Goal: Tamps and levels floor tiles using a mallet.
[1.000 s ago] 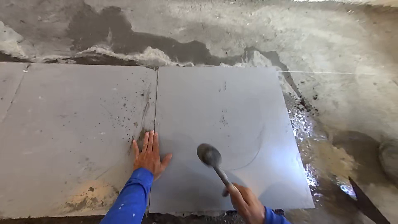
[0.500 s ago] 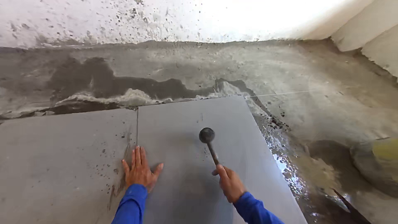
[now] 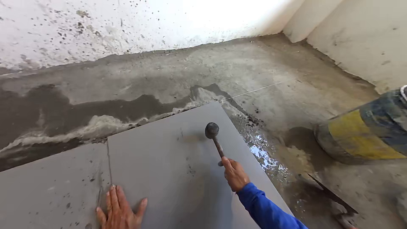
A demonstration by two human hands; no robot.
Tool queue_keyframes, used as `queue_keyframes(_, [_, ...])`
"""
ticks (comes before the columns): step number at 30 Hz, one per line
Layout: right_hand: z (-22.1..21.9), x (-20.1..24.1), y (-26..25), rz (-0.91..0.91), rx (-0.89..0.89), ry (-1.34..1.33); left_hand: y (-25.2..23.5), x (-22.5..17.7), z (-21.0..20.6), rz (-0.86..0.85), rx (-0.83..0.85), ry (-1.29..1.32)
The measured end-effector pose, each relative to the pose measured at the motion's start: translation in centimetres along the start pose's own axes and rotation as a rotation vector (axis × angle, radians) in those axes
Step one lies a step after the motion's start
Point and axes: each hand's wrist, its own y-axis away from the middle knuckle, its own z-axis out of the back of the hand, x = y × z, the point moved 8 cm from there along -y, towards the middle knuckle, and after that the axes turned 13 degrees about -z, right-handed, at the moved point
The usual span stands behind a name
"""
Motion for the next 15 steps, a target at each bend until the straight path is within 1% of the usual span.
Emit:
queue_keyframes(2, [0.7, -0.1, -0.4, 0.045, -0.090, -0.029, -0.2, 0.2, -0.4, 0.001, 0.002, 0.017])
queue_keyframes(5, [1.5, -1.1, -1.4, -0.091, -0.034, -0.043, 0.1, 0.1, -0.5, 0.000, 0.018, 0.009])
queue_keyframes(8, [2.8, -0.9, -2.0, -0.044, -0.116, -0.081, -0.3, 0.6, -0.7, -0.001, 0.007, 0.000])
queue_keyframes(11, [3.5, -1.9, -2.4, -0.166, -0.065, -0.109, -0.1, 0.6, -0.9, 0.001, 0.016, 0.002])
queue_keyframes(14, [4.3, -2.4, -1.6, -0.081, -0.118, -0.120, -0.6, 0.8, -0.9, 0.002, 0.017, -0.016])
queue_keyframes(15, [4.1, -3.3, -1.3, -0.095, -0.098, -0.098, -0.4, 0.8, -1.1, 0.004, 0.021, -0.019])
